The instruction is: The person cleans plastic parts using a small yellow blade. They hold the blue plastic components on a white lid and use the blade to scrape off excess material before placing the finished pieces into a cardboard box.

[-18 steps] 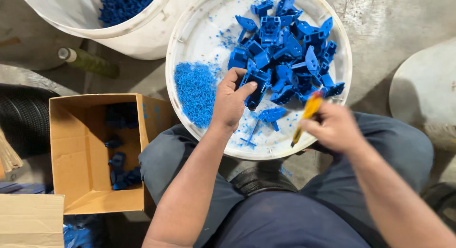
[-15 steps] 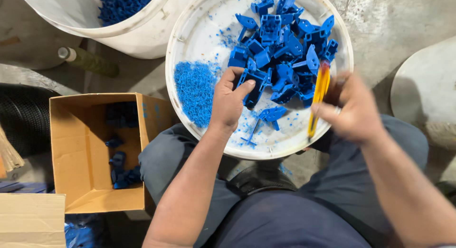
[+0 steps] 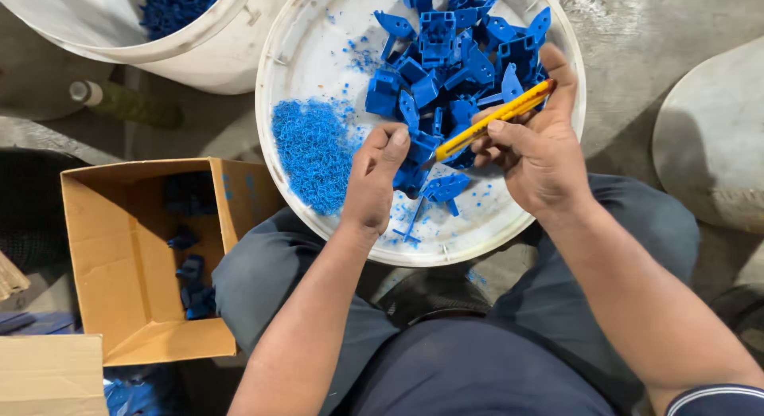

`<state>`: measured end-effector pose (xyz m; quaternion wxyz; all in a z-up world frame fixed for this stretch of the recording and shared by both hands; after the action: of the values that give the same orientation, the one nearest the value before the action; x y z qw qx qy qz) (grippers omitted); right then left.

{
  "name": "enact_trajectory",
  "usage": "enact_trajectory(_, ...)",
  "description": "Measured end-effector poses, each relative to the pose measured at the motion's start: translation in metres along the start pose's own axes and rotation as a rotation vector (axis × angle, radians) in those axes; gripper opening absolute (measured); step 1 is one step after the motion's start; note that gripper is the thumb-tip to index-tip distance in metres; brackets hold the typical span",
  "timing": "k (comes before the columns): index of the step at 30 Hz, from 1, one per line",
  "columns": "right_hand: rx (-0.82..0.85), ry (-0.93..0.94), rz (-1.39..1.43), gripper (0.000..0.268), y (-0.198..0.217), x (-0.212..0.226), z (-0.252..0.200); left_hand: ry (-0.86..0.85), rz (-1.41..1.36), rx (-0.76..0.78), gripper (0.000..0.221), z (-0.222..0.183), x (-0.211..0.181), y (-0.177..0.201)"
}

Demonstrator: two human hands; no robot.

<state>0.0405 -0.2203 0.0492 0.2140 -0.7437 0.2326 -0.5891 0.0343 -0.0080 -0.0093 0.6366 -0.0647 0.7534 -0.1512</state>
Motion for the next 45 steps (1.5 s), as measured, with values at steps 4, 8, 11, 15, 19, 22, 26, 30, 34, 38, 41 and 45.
enact_trajectory(4,-0.046,-0.047,0.178,0.07,0.003,-0.008,0.005,0.043,0.145,-0.012,0.028,-0.003,-0.005,-0.007)
enact_trajectory(8,-0.035,-0.032,0.115,0.049,0.017,-0.021,0.007,-0.011,0.251,-0.097,0.029,-0.003,-0.014,-0.012)
enact_trajectory(11,0.086,-0.062,-0.08,0.028,0.027,-0.027,0.003,-0.048,0.225,-0.178,0.025,0.001,-0.02,-0.003)
enact_trajectory(15,0.216,-0.267,-0.338,0.024,0.028,-0.036,0.002,0.01,0.235,-0.136,0.025,0.006,-0.016,0.003)
enact_trajectory(19,0.295,-0.263,-0.535,0.039,0.017,-0.058,0.009,-0.148,0.652,-0.115,0.027,0.014,-0.01,-0.006)
enact_trajectory(22,0.094,-0.136,-0.537,0.018,0.029,-0.044,0.017,-0.146,0.105,-0.293,0.019,0.025,-0.023,0.027)
enact_trajectory(26,0.248,0.195,-1.1,0.014,0.007,-0.036,0.003,-0.211,-0.052,-0.391,0.015,0.013,-0.048,0.042)
enact_trajectory(30,0.526,0.339,-1.486,0.027,-0.025,-0.093,-0.016,-0.205,-0.035,-0.316,0.024,0.013,-0.04,0.032)
enact_trajectory(34,0.533,0.082,-1.76,0.023,-0.044,-0.153,-0.017,-0.128,0.102,-0.294,0.02,0.017,-0.038,0.032)
enact_trajectory(38,0.452,0.179,-1.715,0.032,-0.055,-0.168,-0.022,-0.113,0.014,-0.311,0.022,0.017,-0.029,0.039)
enact_trajectory(41,0.431,0.125,-1.682,0.023,-0.055,-0.168,-0.028,-0.098,-0.023,-0.293,0.02,0.015,-0.025,0.038)
enact_trajectory(45,0.255,0.036,-1.496,0.014,-0.046,-0.138,-0.025,-0.133,-0.01,-0.263,0.026,0.018,-0.031,0.031)
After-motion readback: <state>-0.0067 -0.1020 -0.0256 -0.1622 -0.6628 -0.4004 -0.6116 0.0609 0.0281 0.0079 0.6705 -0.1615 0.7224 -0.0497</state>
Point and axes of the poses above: each hand's wrist, its own z-axis towards the middle knuckle, its own y-axis out of the back of the hand, x = y × z, the point moved 5 cm from there along z, towards the middle knuckle, and after that the axes turned 10 degrees about z, right-handed, at the moved point
